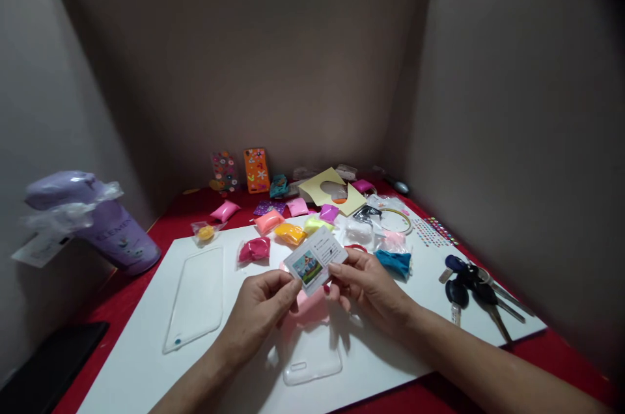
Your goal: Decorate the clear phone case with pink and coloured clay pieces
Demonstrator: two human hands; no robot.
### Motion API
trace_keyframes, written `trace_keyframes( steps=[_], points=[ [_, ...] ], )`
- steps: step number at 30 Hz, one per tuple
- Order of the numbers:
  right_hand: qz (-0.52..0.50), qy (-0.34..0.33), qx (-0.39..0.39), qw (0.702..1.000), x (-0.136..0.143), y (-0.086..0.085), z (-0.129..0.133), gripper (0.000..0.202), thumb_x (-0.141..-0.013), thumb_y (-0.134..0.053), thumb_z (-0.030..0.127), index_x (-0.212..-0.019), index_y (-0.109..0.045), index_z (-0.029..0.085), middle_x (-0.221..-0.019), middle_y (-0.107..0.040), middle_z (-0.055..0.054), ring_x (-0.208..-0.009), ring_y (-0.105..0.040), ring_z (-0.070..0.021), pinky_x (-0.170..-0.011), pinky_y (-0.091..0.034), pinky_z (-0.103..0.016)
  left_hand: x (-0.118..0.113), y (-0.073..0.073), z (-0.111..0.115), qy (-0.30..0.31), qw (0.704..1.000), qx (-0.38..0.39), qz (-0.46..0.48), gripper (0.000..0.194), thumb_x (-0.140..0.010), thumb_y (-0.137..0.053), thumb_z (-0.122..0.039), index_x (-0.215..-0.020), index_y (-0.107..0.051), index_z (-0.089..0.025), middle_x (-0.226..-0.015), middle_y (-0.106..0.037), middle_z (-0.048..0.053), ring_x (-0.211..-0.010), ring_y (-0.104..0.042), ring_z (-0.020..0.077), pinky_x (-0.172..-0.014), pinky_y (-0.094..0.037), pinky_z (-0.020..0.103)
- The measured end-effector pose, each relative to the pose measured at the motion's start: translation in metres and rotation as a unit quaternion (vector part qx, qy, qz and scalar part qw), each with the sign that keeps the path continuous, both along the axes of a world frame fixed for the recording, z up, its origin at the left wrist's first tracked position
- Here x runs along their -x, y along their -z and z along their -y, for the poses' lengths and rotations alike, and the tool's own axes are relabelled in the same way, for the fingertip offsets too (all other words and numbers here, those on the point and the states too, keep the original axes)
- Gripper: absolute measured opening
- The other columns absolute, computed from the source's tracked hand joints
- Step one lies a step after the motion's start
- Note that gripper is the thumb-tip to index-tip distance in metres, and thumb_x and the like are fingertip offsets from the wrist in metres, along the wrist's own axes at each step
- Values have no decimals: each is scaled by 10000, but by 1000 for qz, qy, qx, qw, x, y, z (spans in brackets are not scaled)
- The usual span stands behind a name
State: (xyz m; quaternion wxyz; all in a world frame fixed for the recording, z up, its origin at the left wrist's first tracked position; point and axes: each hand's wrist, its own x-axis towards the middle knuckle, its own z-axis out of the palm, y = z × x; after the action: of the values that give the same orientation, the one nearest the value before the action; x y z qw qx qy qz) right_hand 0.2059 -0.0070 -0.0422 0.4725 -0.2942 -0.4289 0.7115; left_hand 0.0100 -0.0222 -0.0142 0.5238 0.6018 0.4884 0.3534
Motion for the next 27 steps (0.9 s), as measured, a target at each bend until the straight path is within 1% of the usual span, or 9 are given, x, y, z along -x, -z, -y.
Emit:
trace_keyframes(
  steps=[4,8,10,12,14,17,23,27],
  points=[
    [8,-5,-4,1000,0,-1,1,275,-766,-686,362,-882,-625,120,-660,-628,-43,-508,-558,-104,-411,-389,-181,-1,0,2,9,1000,4,12,381,-815,-559,-420,-560,-520,-140,-466,-476,-40,-422,-350,50,-433,-251,188],
    [23,10,4,1000,-2,-1,2,276,-807,-639,405,-794,-592,133,-603,-627,-38,-460,-517,-81,-403,-338,-166,-1,-1,2,1,1000,19,19,369,-798,-566,-417,-557,-516,-142,-455,-485,-37,-391,-335,44,-409,-234,186],
    [26,20,16,999,-3,-1,2,282,-814,-633,405,-740,-560,142,-605,-635,-42,-455,-516,-74,-405,-320,-158,-1,-1,1,-2,1000,24,19,365,-793,-566,-415,-555,-514,-143,-459,-499,-31,-381,-342,43,-403,-236,186],
    [27,26,18,999,-3,0,2,280,-808,-641,392,-719,-540,147,-625,-644,-44,-462,-529,-74,-407,-312,-155,-1,-1,1,-5,999,26,20,363,-786,-567,-411,-547,-507,-145,-452,-501,-28,-374,-345,44,-402,-242,186],
    [32,29,13,999,-3,1,2,274,-804,-644,381,-708,-535,148,-599,-634,-33,-449,-521,-71,-403,-305,-156,-1,-1,1,-11,999,26,20,358,-779,-569,-405,-541,-506,-146,-450,-503,-25,-371,-349,45,-404,-251,188],
    [43,34,11,998,-3,2,2,277,-794,-650,375,-684,-519,157,-577,-626,-23,-426,-500,-71,-398,-307,-166,-1,-1,1,-17,999,25,15,350,-770,-569,-396,-534,-507,-145,-464,-517,-15,-370,-353,46,-401,-254,191],
    [63,34,4,997,-3,4,0,277,-771,-655,383,-665,-518,167,-612,-653,-47,-436,-516,-102,-396,-336,-200,-2,-3,2,-26,999,23,5,338,-758,-565,-375,-518,-512,-144,-450,-502,-23,-365,-336,45,-401,-251,194],
    [59,32,0,998,-3,4,0,272,-769,-657,357,-652,-503,166,-612,-657,-46,-404,-512,-89,-388,-335,-196,-2,-4,2,-31,999,9,-15,321,-753,-565,-346,-509,-513,-144,-429,-470,-41,-371,-327,44,-411,-250,192]
  ],
)
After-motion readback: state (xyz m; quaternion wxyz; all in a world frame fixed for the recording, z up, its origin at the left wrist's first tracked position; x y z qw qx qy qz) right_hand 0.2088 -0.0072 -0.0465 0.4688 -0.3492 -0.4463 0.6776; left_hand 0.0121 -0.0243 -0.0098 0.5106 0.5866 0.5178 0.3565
